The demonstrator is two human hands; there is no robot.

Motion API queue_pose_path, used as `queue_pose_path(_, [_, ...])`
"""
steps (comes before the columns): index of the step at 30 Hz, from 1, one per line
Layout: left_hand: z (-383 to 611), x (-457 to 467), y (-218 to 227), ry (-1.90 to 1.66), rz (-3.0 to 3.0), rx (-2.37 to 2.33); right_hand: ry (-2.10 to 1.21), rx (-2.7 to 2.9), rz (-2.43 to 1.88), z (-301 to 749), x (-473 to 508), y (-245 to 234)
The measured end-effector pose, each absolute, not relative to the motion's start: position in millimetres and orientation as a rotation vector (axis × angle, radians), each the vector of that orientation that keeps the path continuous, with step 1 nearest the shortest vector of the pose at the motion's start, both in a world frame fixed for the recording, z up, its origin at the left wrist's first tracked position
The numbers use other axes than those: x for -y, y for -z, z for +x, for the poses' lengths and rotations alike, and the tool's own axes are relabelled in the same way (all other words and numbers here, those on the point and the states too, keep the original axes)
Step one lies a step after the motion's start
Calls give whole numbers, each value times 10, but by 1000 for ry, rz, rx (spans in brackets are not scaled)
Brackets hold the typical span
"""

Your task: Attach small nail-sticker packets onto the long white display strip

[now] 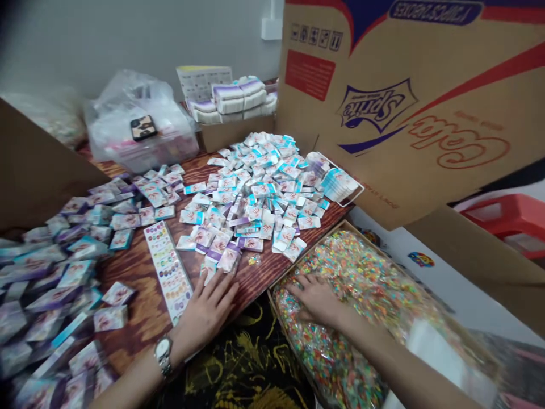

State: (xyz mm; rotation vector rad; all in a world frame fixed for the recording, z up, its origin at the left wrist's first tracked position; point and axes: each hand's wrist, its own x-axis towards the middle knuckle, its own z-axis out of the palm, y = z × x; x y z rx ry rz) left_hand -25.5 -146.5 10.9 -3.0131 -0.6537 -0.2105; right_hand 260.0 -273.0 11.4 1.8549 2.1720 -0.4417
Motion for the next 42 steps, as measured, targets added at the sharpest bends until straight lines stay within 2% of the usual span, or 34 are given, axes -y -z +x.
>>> queue_pose_path(3, [-312,1425,-67,120,-2989,716,311,-2173,1824,2522,2768,101])
queue_pose_path(7, [-262,1191,-44,65,-2978,730,301,-2126,1781,2490,2734,181])
queue_pose_path(14, [-167,766,45,85,-3009,529,244,-2180,1793,2512,2778,299])
queue_pose_path(22, [105,247,56,107,-2959,545,380,-2188,1619,2643,2663,329])
queue_pose_path(35, [-116,597,-246,424,-2998,730,935,-2324,2005,3353,2721,-609])
queue_pose_path(39, [-416,755,-248,448,-2978,884,1010,-2382,1966,3174,2400,-1080])
queue_pose_path(42, [-588,913,-217,428,-2956,964,923,-2524,1849,2812,1997,-1258])
